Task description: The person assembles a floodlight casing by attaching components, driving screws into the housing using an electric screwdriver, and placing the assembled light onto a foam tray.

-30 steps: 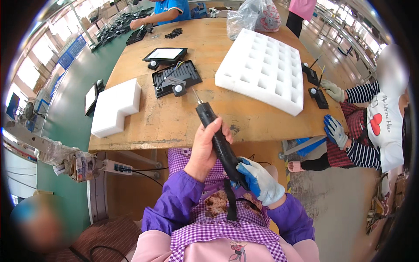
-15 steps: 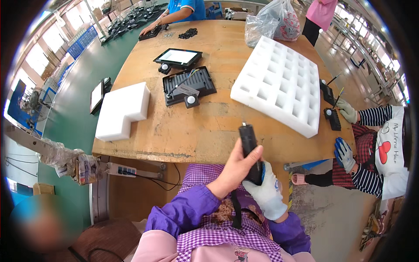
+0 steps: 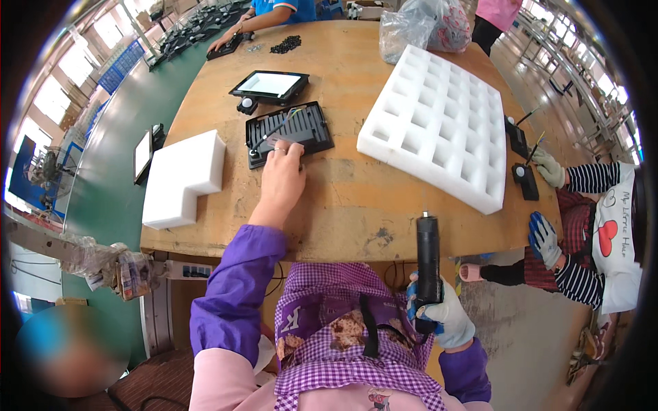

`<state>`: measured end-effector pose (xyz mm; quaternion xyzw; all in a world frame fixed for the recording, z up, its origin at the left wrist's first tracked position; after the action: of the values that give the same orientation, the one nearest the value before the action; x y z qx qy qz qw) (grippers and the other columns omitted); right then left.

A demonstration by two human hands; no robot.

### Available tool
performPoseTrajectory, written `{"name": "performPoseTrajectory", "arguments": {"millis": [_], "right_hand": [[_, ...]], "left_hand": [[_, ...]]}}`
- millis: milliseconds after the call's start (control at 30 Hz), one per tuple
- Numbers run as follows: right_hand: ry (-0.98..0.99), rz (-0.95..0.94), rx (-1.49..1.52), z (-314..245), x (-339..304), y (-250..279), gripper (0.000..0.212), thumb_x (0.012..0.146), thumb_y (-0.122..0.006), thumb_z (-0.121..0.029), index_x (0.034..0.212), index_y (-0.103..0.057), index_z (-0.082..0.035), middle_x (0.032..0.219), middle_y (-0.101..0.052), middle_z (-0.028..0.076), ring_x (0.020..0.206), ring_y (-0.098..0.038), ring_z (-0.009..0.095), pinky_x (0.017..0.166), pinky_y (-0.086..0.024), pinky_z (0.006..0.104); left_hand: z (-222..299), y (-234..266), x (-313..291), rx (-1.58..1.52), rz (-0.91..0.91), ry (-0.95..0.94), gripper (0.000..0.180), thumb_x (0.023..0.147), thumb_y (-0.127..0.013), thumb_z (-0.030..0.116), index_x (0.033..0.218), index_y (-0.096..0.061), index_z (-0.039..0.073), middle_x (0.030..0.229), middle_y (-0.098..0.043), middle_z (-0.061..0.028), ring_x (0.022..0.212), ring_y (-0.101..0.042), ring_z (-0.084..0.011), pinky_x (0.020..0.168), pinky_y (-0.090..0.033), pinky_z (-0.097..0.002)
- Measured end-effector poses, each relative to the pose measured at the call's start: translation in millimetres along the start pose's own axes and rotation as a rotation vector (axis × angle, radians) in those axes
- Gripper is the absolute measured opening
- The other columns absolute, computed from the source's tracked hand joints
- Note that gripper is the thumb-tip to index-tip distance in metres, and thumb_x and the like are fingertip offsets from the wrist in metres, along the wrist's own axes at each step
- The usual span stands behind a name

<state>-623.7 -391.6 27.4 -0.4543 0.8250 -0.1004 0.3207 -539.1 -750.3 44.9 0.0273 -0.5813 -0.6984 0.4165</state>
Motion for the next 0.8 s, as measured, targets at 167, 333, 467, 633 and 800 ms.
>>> {"name": "performPoseTrajectory", "arguments": {"millis": [167, 333, 467, 633, 800], "right_hand": [[-0.181, -0.136, -0.003, 10, -10, 13, 0.069, 0.063, -0.075, -0.007, 0.126, -0.048, -0.001, 0.091, -0.058, 0.004, 0.079, -0.061, 0.015, 0.073, -0.05, 0.026], [-0.319, -0.231, 0.066, 30, -18, 31, 0.069, 0.067, -0.076, -0.016, 0.128, -0.049, 0.001, 0.089, -0.062, 0.007, 0.073, -0.063, 0.016, 0.068, -0.051, 0.0272], [-0.381, -0.267, 0.199, 48, -23, 18, 0.074, 0.072, -0.078, -0.03, 0.129, -0.047, 0.006, 0.086, -0.062, 0.008, 0.073, -0.063, 0.016, 0.062, -0.051, 0.0247], [-0.379, -0.325, 0.307, 69, -29, 19, 0.075, 0.075, -0.079, -0.036, 0.13, -0.047, 0.005, 0.085, -0.063, 0.009, 0.072, -0.063, 0.016, 0.06, -0.053, 0.0255], [-0.311, -0.26, 0.198, 73, -27, 13, 0.063, 0.074, -0.075, -0.022, 0.126, -0.048, 0.0, 0.09, -0.061, 0.01, 0.076, -0.062, 0.017, 0.066, -0.052, 0.027]], "left_hand": [[26, 41, -57, -0.177, -0.106, -0.259, 0.028, 0.075, -0.067, 0.0, 0.1, -0.058, 0.006, 0.107, -0.055, -0.014, 0.098, -0.055, -0.0369, 0.083, -0.049, -0.0414], [34, 64, -117, -0.249, -0.446, -0.351, 0.031, 0.074, -0.067, -0.001, 0.103, -0.06, 0.008, 0.11, -0.052, -0.0128, 0.1, -0.055, -0.0347, 0.083, -0.048, -0.0418], [33, 64, -110, -0.218, -0.531, -0.29, 0.038, 0.07, -0.076, 0.003, 0.104, -0.059, 0.007, 0.116, -0.052, -0.014, 0.104, -0.055, -0.0359, 0.088, -0.048, -0.0421], [59, 76, -109, -0.131, -0.458, -0.199, 0.065, 0.059, -0.084, 0.012, 0.118, -0.057, 0.007, 0.126, -0.051, -0.0157, 0.118, -0.047, -0.0382, 0.099, -0.041, -0.0447], [104, 56, -117, -0.051, -0.51, -0.465, 0.082, 0.062, -0.081, 0.013, 0.136, -0.048, 0.01, 0.141, -0.044, -0.0157, 0.13, -0.042, -0.0358, 0.104, -0.039, -0.0456]]}}
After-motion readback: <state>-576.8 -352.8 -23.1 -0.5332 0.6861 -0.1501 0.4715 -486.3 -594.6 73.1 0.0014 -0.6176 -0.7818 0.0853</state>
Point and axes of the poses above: each hand's wrist, its own x-axis towards the middle knuckle, its own y-axis out of the back of the hand, z = x × y, the point moved 6 cm from there along x, towards the middle knuckle
